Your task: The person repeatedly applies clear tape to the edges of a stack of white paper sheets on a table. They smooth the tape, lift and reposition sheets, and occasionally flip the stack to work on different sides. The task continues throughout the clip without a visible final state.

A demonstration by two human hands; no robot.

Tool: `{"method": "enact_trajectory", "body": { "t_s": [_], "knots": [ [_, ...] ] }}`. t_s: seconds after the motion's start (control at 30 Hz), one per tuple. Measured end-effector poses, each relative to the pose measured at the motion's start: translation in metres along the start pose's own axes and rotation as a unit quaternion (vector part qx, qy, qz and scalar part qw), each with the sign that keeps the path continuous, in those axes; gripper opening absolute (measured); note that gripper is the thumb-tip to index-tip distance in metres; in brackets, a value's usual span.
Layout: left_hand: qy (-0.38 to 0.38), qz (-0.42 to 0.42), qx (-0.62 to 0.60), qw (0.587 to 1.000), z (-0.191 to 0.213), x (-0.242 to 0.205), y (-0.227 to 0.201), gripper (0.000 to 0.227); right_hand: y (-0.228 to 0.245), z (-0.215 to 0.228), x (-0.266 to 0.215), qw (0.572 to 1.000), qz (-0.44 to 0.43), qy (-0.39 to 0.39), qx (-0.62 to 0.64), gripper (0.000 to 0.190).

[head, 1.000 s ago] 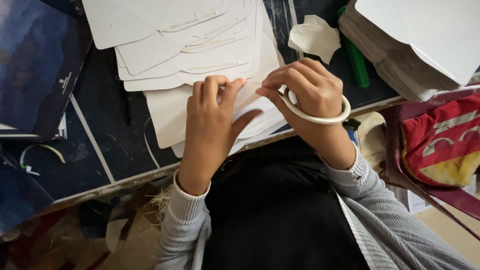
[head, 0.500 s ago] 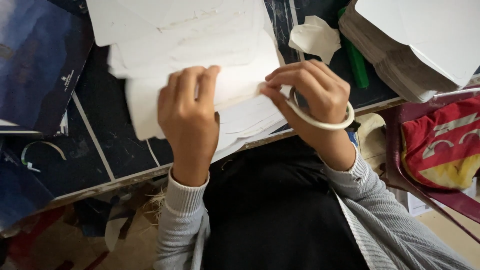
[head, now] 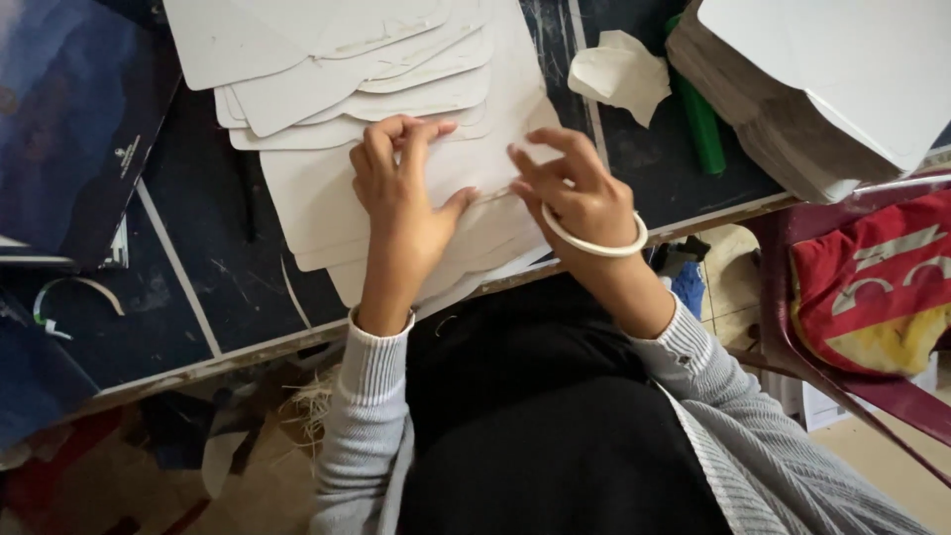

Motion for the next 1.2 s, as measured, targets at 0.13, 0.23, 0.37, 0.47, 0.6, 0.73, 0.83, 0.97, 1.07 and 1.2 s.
{"method": "enact_trajectory", "body": {
  "t_s": [0.13, 0.23, 0.37, 0.47, 0.6, 0.73, 0.83, 0.97, 1.07, 1.2],
  "knots": [
    [-0.005, 0.015, 0.009, 1.000, 0.001, 0.002, -0.007, 0.083, -0.004, 0.005, -0.003, 0.999, -0.001, -0.013, 0.033, 0.008],
    [-0.017, 0.033, 0.016, 0.999, 0.000, 0.004, -0.011, 0.088, -0.006, 0.001, -0.008, 0.998, 0.002, -0.015, 0.065, 0.003],
    [0.000, 0.061, 0.000, 0.998, -0.002, 0.004, -0.013, 0.090, 0.008, 0.006, -0.020, 0.997, 0.044, -0.050, 0.039, 0.005],
    [0.001, 0.067, -0.006, 0.998, -0.004, 0.004, -0.011, 0.091, 0.022, 0.025, -0.028, 0.995, 0.033, -0.071, 0.056, 0.004],
    [0.009, 0.061, -0.024, 0.998, -0.019, 0.010, 0.018, 0.080, 0.030, 0.034, -0.011, 0.984, -0.043, -0.066, 0.163, 0.013],
    [0.013, 0.027, -0.258, 0.966, 0.037, -0.008, 0.020, 0.056, 0.039, 0.011, -0.006, 0.984, -0.058, -0.044, 0.165, 0.008],
    [-0.026, 0.056, -0.039, 0.997, 0.061, -0.025, 0.029, 0.069, 0.053, -0.016, -0.002, 0.982, -0.050, 0.000, 0.184, 0.007],
    [-0.010, 0.118, 0.033, 0.992, 0.061, -0.046, 0.045, 0.079, 0.072, -0.033, 0.006, 0.980, -0.030, 0.016, 0.195, 0.006],
    [-0.008, 0.114, 0.006, 0.993, 0.055, -0.050, 0.054, 0.074, 0.076, -0.039, 0.008, 0.982, -0.024, 0.023, 0.186, 0.007],
    [-0.002, 0.108, -0.024, 0.994, 0.056, -0.050, 0.051, 0.077, 0.069, -0.048, 0.000, 0.989, -0.026, 0.032, 0.143, 0.010]
  ]
}}
Point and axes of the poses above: each hand's wrist, its own x-axis towards the middle knuckle, its own z-axis out of the back of the hand, y = z × x, the point moved 8 cm from there along x, towards the middle knuckle, and after that the axes turned 2 degrees about y, right-handed, at the moved point
